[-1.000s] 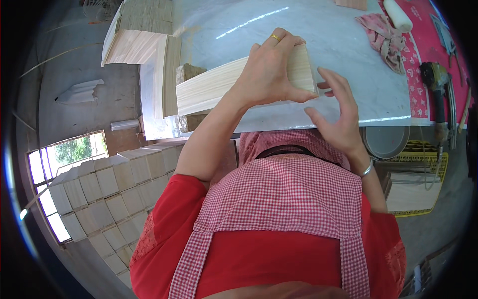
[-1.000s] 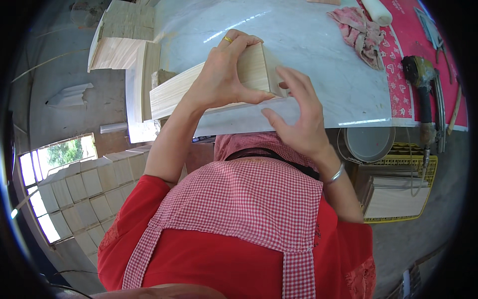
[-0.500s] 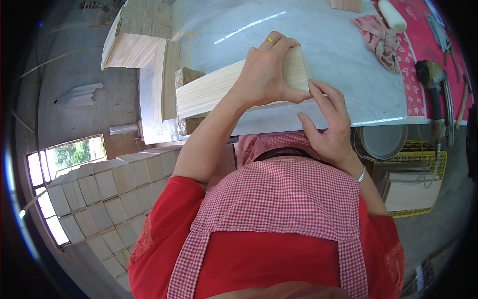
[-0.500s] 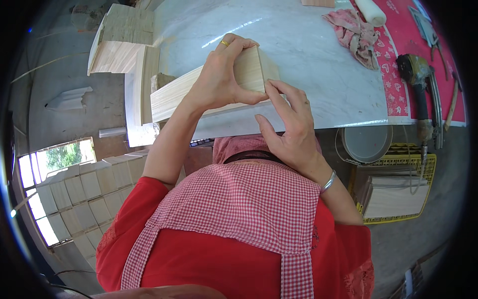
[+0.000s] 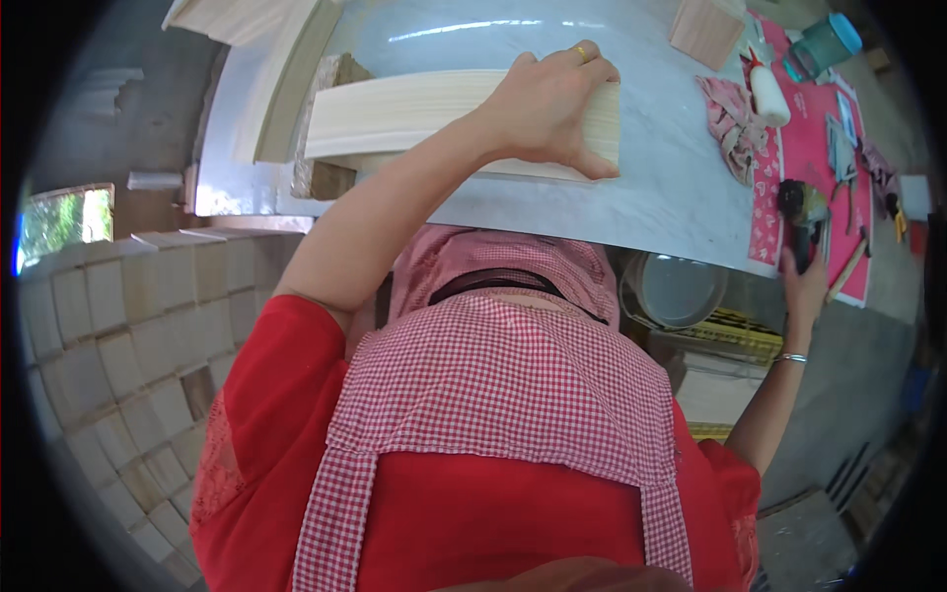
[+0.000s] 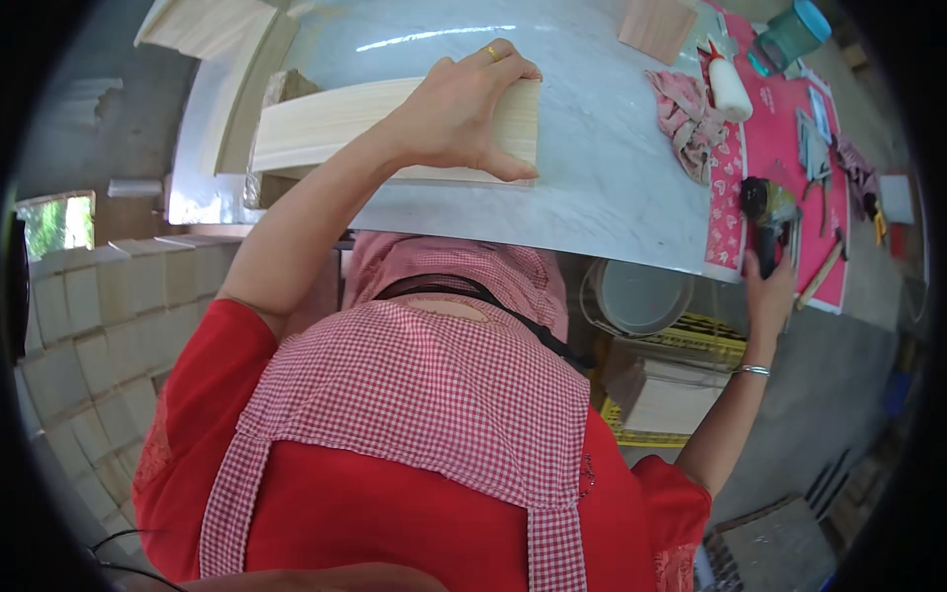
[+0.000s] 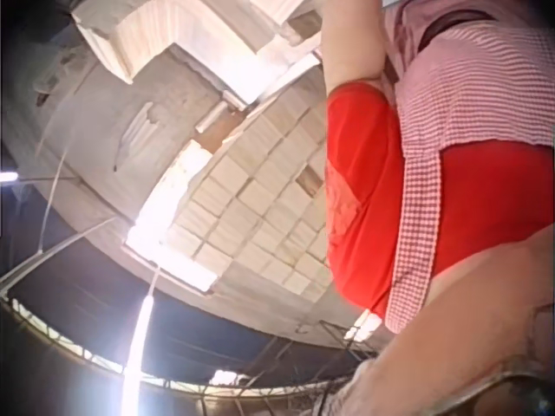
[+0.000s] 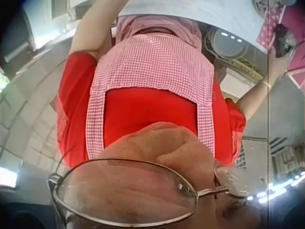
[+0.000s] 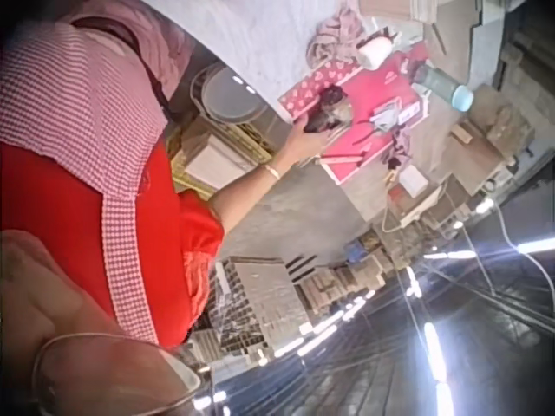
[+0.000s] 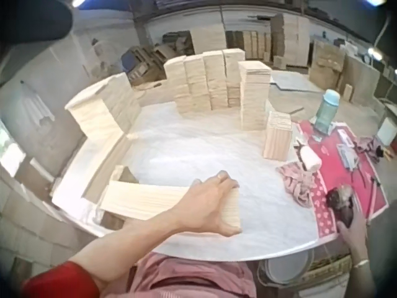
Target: Assembling wooden boxes using wood glue and a pneumatic nail gun.
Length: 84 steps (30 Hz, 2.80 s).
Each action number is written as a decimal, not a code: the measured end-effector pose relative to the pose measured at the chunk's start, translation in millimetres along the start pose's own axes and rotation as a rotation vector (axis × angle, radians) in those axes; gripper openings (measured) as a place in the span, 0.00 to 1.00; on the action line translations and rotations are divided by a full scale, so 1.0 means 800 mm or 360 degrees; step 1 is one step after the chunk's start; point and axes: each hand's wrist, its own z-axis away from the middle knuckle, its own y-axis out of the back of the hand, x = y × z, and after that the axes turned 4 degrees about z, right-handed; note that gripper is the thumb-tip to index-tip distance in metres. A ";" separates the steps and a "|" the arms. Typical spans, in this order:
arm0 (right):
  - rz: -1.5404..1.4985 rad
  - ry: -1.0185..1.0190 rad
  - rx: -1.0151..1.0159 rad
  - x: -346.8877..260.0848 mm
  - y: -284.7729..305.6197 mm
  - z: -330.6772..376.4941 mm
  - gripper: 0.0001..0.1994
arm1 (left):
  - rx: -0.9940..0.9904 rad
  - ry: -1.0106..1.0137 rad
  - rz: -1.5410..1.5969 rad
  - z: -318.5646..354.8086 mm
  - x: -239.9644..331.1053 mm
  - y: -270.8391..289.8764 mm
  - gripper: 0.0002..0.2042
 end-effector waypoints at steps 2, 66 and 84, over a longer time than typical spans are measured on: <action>-0.0094 0.0021 -0.0127 0.014 -0.014 -0.003 0.33 | -0.0033 -0.0001 -0.0037 0.001 0.001 0.001 0.42; -0.0932 0.0831 -0.0912 -0.286 0.249 -0.104 0.19 | -0.0028 0.0044 -0.0058 0.011 0.000 0.003 0.38; -0.0973 0.1002 -0.0878 -0.293 0.241 -0.121 0.18 | -0.0078 0.0042 -0.0076 0.010 -0.002 0.003 0.40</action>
